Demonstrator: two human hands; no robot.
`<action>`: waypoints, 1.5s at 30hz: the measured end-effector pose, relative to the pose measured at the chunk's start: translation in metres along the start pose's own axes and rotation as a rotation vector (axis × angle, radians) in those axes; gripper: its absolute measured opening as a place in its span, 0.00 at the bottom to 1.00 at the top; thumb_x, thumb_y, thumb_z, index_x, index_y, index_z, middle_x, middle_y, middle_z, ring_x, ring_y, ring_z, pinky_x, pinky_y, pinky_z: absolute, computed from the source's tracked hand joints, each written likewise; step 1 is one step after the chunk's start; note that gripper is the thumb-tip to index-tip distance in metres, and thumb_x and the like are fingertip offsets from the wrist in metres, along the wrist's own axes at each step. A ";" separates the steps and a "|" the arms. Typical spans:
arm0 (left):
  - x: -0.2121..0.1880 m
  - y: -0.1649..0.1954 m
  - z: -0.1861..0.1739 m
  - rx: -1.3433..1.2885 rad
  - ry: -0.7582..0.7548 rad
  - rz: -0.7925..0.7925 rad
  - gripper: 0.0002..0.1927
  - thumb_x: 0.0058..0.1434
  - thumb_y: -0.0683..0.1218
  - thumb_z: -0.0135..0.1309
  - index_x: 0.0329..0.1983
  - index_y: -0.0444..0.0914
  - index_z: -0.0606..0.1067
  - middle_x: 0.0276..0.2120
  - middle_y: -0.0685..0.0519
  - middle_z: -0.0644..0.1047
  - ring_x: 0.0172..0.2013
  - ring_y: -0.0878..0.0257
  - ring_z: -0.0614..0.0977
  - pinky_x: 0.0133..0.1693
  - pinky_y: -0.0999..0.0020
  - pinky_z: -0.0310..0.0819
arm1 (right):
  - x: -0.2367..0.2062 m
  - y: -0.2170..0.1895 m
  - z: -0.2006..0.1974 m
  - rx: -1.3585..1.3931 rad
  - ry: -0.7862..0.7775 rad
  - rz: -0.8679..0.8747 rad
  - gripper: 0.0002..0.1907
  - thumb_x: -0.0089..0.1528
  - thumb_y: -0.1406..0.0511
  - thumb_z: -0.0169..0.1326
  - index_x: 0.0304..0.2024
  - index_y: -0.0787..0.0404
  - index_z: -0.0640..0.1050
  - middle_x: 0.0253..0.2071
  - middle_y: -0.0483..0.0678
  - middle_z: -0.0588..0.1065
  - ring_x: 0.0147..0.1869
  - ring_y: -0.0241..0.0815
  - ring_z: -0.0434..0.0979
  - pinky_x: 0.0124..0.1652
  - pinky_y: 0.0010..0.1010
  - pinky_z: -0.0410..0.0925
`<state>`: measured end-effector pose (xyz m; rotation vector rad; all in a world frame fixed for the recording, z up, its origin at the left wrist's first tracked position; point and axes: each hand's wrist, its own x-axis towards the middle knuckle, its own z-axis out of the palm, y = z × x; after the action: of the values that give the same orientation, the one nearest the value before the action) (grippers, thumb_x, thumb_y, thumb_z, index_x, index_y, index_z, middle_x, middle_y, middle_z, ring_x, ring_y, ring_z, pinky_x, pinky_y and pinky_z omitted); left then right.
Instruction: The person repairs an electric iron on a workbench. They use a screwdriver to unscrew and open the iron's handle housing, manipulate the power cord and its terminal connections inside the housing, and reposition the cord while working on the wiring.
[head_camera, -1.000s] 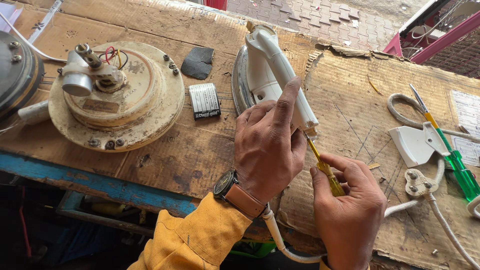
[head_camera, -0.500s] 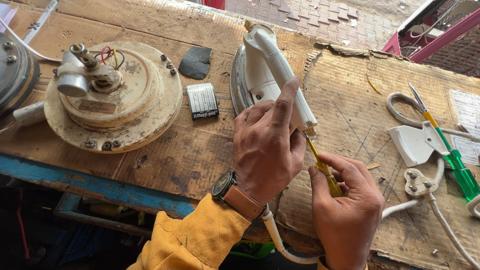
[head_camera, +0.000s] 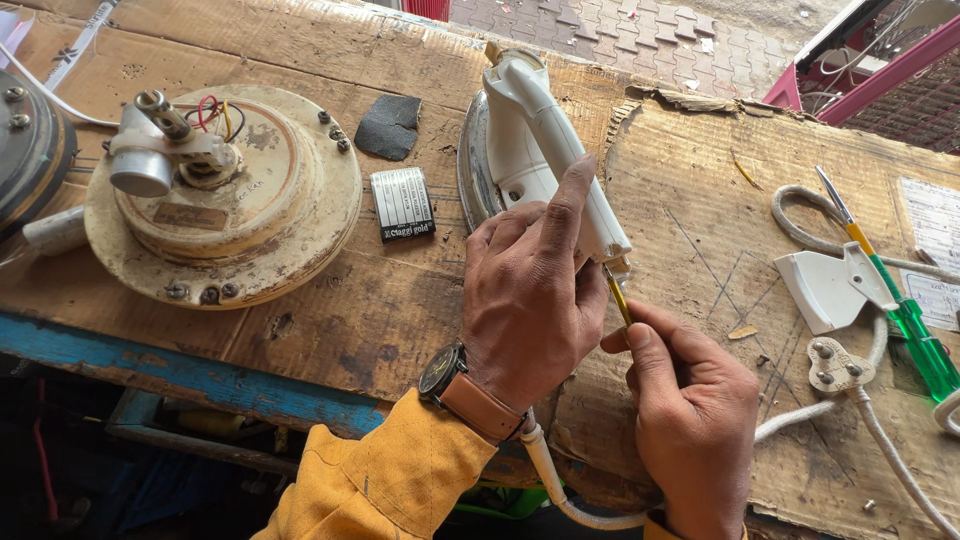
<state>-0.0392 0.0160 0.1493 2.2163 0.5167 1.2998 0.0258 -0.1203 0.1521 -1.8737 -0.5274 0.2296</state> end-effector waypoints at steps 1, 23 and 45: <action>0.000 0.000 0.000 -0.005 0.002 0.002 0.42 0.58 0.42 0.62 0.76 0.39 0.58 0.47 0.50 0.79 0.55 0.55 0.80 0.63 0.51 0.66 | 0.002 0.001 0.000 -0.026 0.000 -0.021 0.15 0.62 0.69 0.61 0.52 0.65 0.83 0.29 0.44 0.78 0.27 0.25 0.66 0.27 0.18 0.60; -0.002 -0.001 -0.007 -0.088 -0.093 0.035 0.49 0.54 0.42 0.65 0.76 0.32 0.53 0.46 0.45 0.79 0.55 0.48 0.79 0.67 0.49 0.62 | 0.003 0.010 -0.001 -0.237 0.037 -0.055 0.07 0.68 0.69 0.59 0.45 0.65 0.84 0.31 0.47 0.83 0.35 0.32 0.82 0.37 0.21 0.72; 0.003 -0.002 -0.026 -0.472 -0.295 -0.208 0.47 0.53 0.33 0.52 0.77 0.36 0.50 0.63 0.37 0.74 0.65 0.48 0.80 0.62 0.62 0.78 | 0.009 0.010 0.003 -0.191 0.080 -0.101 0.13 0.61 0.64 0.63 0.44 0.66 0.81 0.31 0.46 0.81 0.33 0.32 0.79 0.33 0.26 0.72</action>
<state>-0.0610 0.0257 0.1611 1.8559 0.2811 0.8590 0.0349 -0.1161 0.1425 -2.0249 -0.6043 0.0382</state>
